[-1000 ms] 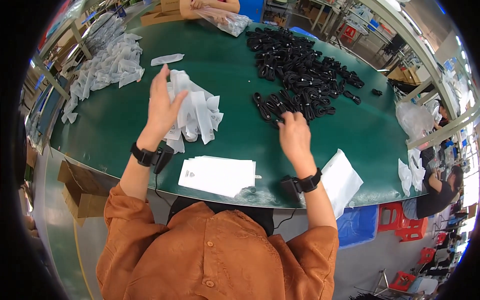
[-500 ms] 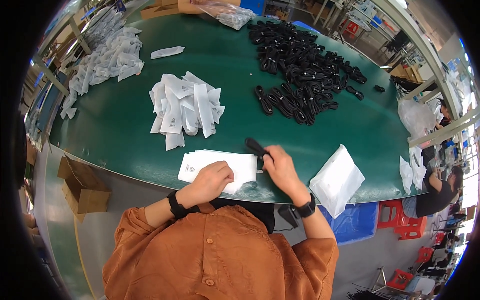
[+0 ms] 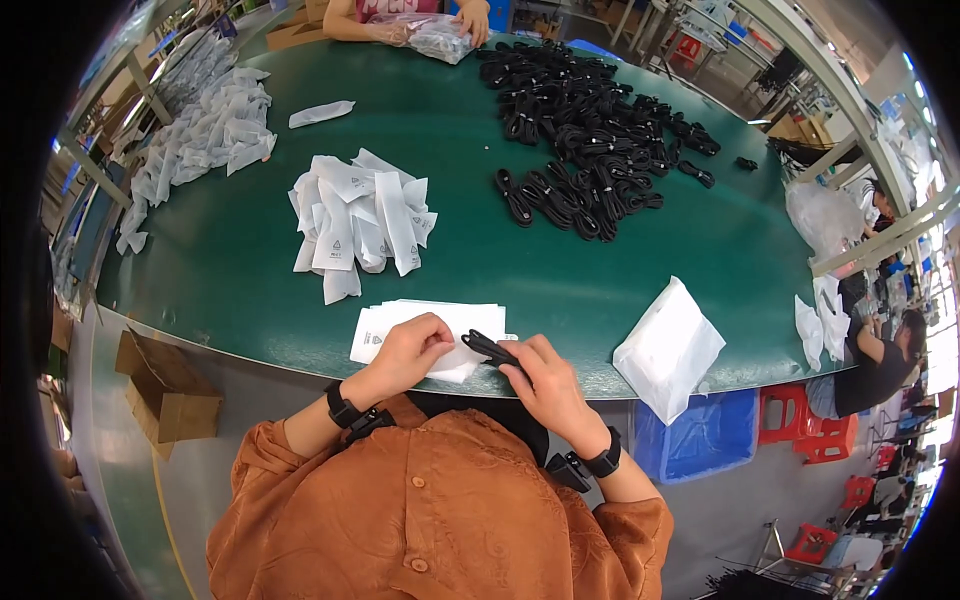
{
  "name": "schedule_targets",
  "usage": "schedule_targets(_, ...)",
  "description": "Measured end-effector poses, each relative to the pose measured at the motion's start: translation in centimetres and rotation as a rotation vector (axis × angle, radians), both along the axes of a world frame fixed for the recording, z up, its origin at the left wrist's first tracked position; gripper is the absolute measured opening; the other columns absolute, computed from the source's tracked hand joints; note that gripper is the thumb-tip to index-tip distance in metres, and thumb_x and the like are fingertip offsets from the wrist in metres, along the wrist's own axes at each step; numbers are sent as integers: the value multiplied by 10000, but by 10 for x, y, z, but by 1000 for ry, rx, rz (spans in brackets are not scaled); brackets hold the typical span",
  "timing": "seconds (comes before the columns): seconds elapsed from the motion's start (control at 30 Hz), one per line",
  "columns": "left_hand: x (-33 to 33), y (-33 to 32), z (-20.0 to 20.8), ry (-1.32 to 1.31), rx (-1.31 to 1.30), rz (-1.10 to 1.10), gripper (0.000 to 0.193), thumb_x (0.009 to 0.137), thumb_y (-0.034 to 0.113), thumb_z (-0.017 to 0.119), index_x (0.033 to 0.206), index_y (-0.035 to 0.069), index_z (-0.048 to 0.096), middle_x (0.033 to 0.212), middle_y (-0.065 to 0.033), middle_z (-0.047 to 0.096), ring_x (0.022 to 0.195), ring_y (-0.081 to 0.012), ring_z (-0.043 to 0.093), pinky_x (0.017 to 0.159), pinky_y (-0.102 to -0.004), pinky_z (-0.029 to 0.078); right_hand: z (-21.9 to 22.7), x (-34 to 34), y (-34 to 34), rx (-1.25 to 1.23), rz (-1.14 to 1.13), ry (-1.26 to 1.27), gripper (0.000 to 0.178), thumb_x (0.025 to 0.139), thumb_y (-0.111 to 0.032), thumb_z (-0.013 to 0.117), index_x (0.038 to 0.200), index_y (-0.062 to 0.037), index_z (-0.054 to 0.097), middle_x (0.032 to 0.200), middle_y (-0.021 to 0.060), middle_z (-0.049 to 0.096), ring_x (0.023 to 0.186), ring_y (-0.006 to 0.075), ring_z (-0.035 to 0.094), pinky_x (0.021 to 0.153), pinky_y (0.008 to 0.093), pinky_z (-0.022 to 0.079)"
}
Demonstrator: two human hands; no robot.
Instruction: The person picks up a black cable and a white plastic bag, slides the cable into the bag, and places the bagged cable onto a pile. This process is repeated for several more cables and bags, occasionally moving the growing pile to the side.
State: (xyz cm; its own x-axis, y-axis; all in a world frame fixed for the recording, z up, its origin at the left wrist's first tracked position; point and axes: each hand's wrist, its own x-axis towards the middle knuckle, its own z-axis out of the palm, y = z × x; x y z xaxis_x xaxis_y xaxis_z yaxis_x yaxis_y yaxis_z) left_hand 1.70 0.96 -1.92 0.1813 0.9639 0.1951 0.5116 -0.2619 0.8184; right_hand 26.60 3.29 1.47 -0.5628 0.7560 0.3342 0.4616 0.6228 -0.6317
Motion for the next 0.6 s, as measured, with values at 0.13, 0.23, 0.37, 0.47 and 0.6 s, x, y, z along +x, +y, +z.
schedule_targets(0.13,-4,3,4,-141,-187,38,71,900,41,668,934,11,614,807,-31,590,697,-100,527,636,-256,455,-3,-1,-1,195,7,-99,346,833,-34,721,1172,-52,655,932,117,571,754,287,607,650,366,511)
schedule_targets(0.23,-5,3,3,-170,-205,51,70,914,50,665,944,11,616,791,-16,591,692,-75,503,630,-244,443,-5,-2,0,306,22,-143,379,811,-32,740,1180,-72,662,945,116,566,746,287,606,654,378,514)
schedule_targets(0.37,-4,1,6,-149,-164,7,78,904,42,668,931,16,601,836,-40,587,705,-114,521,640,-260,447,-3,-5,2,300,61,-182,346,824,-44,737,1161,-73,665,914,123,571,754,288,609,660,373,519)
schedule_targets(0.47,-2,0,11,-55,111,-98,97,882,26,674,912,29,582,904,-57,581,779,-179,538,689,-294,456,-2,-5,3,-50,108,-81,331,838,-47,730,1160,-68,658,884,116,581,768,269,616,657,342,518)
schedule_targets(0.6,-1,4,18,33,272,-183,121,856,9,679,897,47,571,957,-69,573,864,-237,534,735,-328,454,-19,-17,10,-775,-71,204,276,871,-59,712,1141,-50,650,850,97,585,775,209,621,680,302,506)
